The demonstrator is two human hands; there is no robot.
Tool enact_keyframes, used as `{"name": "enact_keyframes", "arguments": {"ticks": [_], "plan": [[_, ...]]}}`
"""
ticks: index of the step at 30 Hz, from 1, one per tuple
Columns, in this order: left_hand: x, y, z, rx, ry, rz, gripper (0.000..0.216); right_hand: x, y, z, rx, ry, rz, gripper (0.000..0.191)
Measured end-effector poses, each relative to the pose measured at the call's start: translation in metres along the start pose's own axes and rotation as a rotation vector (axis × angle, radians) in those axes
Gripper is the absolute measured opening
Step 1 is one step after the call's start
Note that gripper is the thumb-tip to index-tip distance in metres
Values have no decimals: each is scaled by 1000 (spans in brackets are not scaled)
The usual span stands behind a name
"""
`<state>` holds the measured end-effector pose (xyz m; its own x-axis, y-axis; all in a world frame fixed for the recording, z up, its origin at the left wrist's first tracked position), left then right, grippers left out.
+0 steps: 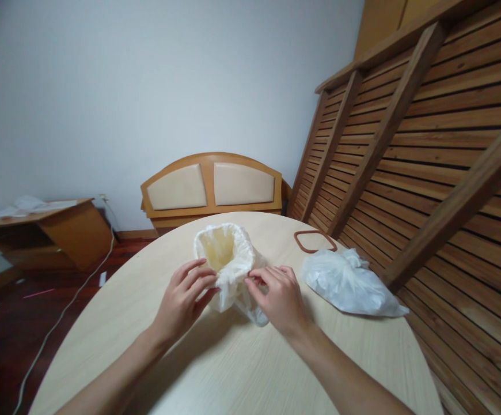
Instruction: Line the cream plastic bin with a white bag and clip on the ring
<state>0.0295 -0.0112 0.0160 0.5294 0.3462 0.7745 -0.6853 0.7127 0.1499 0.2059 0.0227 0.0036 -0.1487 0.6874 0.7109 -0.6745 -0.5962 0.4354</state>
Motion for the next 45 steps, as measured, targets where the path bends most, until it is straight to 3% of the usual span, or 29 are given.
{"name": "enact_keyframes", "arguments": {"ticks": [9, 22, 28, 32, 38, 42, 45], "plan": [[-1, -2, 0, 1, -1, -2, 13, 2, 2, 2, -13, 9, 17, 10], [-3, -2, -1, -2, -4, 2, 14, 10, -33, -2, -113, 109, -139, 7], [-2, -3, -1, -4, -7, -1, 14, 12, -40, 6, -131, 64, -187, 11], [-1, -1, 1, 8, -22, 18, 12, 11, -19, 15, -117, 19, -76, 23], [-2, -1, 3, -10, -30, 27, 13, -2, 26, 12, -87, -7, 103, 22], [1, -5, 6, -27, -46, 14, 15, -4, 32, 3, -71, 18, 126, 2], [2, -7, 8, -40, -49, 16, 14, -3, 25, 1, -80, 33, 130, 11]]}}
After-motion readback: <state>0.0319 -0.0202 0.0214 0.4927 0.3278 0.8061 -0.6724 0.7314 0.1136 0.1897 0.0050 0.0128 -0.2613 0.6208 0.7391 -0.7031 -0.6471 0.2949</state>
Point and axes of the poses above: each hand's wrist, its own x-axis towards the middle knuckle, its own z-axis out of the back of the hand, y = z × x, the point moved 9 cm from there along x, towards the middle knuckle, and after that the axes turned 6 degrees about -z, right-handed, at the moved point
